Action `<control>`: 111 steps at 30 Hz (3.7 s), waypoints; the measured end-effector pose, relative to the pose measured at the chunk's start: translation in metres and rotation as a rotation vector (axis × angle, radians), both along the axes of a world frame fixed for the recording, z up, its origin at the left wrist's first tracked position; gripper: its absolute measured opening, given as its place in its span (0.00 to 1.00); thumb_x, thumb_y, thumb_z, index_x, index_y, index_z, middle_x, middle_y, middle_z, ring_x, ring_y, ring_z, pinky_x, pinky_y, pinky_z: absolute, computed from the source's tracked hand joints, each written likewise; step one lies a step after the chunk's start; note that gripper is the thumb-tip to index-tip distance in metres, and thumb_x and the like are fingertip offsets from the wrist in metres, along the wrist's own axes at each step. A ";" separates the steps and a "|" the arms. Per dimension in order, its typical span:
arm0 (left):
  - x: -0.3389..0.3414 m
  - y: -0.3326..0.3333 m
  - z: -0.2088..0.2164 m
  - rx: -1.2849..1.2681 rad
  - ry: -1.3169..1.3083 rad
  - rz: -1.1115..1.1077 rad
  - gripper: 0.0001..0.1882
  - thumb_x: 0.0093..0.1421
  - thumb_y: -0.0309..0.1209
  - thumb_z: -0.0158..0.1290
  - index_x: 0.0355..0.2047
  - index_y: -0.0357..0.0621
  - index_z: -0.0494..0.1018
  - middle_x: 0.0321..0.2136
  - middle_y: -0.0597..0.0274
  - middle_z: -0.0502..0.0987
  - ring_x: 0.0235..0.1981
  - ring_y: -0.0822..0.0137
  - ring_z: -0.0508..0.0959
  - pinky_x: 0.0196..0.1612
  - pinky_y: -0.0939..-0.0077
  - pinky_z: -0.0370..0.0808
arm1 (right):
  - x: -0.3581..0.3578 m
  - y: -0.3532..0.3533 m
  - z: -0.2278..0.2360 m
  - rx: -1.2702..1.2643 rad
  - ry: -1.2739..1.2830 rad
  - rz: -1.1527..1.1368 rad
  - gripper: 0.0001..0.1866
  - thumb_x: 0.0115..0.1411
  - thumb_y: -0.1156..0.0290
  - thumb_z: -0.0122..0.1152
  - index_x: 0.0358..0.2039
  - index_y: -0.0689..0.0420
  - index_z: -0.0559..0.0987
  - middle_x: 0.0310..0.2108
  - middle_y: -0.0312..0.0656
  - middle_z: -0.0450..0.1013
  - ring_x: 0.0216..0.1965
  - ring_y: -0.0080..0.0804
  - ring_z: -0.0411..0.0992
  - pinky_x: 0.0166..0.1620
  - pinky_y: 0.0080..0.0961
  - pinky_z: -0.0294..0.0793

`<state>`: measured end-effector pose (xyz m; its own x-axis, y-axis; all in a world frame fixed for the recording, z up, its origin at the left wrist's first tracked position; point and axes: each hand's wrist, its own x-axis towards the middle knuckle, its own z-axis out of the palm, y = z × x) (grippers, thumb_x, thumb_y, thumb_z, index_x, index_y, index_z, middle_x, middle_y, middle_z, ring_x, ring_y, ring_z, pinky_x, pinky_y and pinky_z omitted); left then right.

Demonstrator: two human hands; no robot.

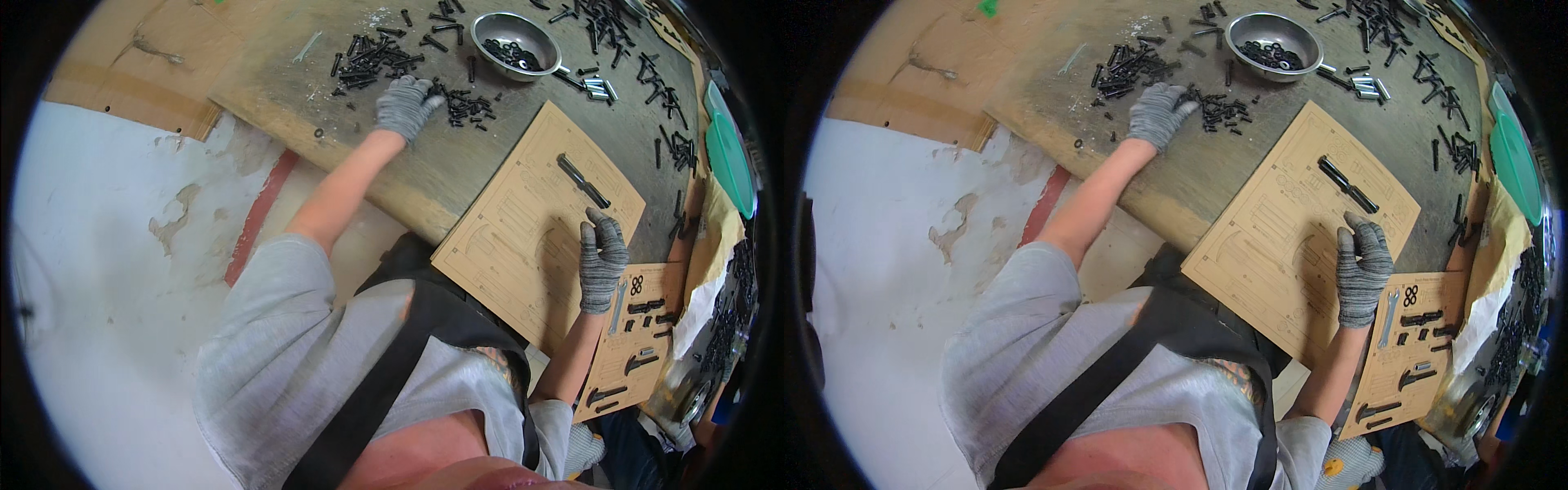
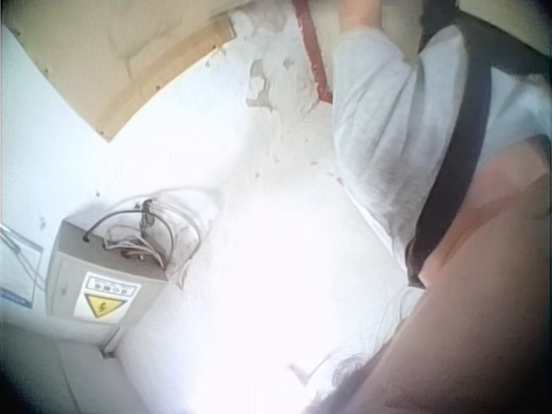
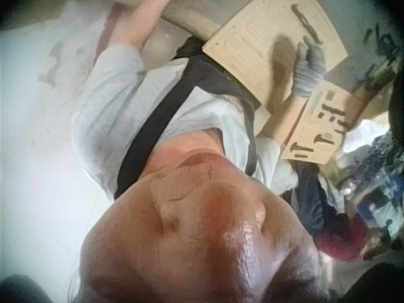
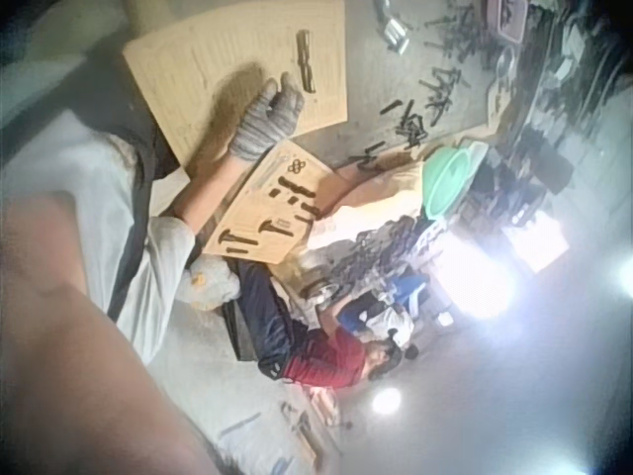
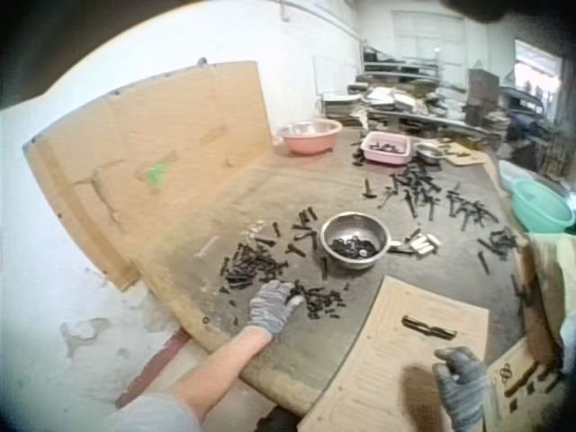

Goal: The person assembles small black mechanical parts on a cardboard template, using a wrench to tighten components. They repeatedly pick up parts, align them, and secure them with the wrench, then place the assembled units on the template.

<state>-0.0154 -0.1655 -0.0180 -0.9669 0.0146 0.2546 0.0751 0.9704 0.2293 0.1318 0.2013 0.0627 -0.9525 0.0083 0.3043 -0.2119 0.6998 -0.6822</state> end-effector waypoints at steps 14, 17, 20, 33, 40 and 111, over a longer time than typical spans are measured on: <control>-0.040 -0.053 0.013 0.103 -0.015 0.129 0.21 0.62 0.49 0.42 0.42 0.49 0.75 0.40 0.53 0.77 0.41 0.51 0.76 0.44 0.61 0.71 | 0.028 0.029 -0.003 0.028 -0.037 -0.091 0.09 0.57 0.77 0.58 0.39 0.61 0.79 0.36 0.42 0.77 0.38 0.29 0.74 0.44 0.22 0.72; -0.037 -0.040 0.017 0.178 0.047 0.179 0.21 0.63 0.49 0.41 0.41 0.50 0.75 0.39 0.52 0.77 0.41 0.51 0.76 0.44 0.60 0.71 | 0.030 0.036 -0.006 0.017 -0.029 -0.084 0.09 0.58 0.76 0.57 0.39 0.61 0.79 0.35 0.42 0.76 0.37 0.29 0.74 0.44 0.22 0.72; -0.025 0.008 0.033 0.358 0.109 -0.014 0.18 0.62 0.45 0.45 0.38 0.44 0.76 0.35 0.49 0.78 0.39 0.50 0.76 0.43 0.62 0.72 | 0.030 0.040 -0.009 0.002 -0.041 -0.156 0.08 0.58 0.75 0.56 0.39 0.60 0.79 0.34 0.41 0.76 0.36 0.28 0.73 0.43 0.22 0.72; 0.079 0.210 0.029 0.524 -0.315 -0.768 0.15 0.57 0.40 0.54 0.37 0.44 0.79 0.41 0.53 0.77 0.45 0.61 0.76 0.51 0.72 0.70 | 0.014 0.036 -0.054 0.040 -0.146 -0.175 0.11 0.56 0.66 0.59 0.38 0.56 0.81 0.34 0.44 0.77 0.35 0.39 0.75 0.41 0.29 0.74; 0.060 0.188 0.031 0.701 -0.558 -0.503 0.17 0.54 0.40 0.59 0.36 0.39 0.79 0.28 0.58 0.80 0.29 0.69 0.78 0.39 0.75 0.75 | 0.009 0.030 -0.052 0.058 -0.186 -0.122 0.12 0.57 0.63 0.58 0.37 0.55 0.81 0.34 0.43 0.76 0.36 0.40 0.75 0.41 0.31 0.74; 0.042 0.226 0.033 0.109 -0.270 -0.871 0.11 0.57 0.40 0.50 0.34 0.52 0.78 0.32 0.61 0.79 0.36 0.57 0.77 0.41 0.64 0.73 | -0.067 0.039 -0.028 0.557 -0.244 0.126 0.07 0.54 0.67 0.57 0.33 0.50 0.79 0.34 0.39 0.75 0.35 0.41 0.74 0.40 0.36 0.73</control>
<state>0.0263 0.0608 0.0151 -0.6522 0.7553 0.0646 0.7005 0.5680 0.4320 0.0643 0.2399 0.0348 -0.9784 -0.2066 0.0043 -0.2005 0.9443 -0.2609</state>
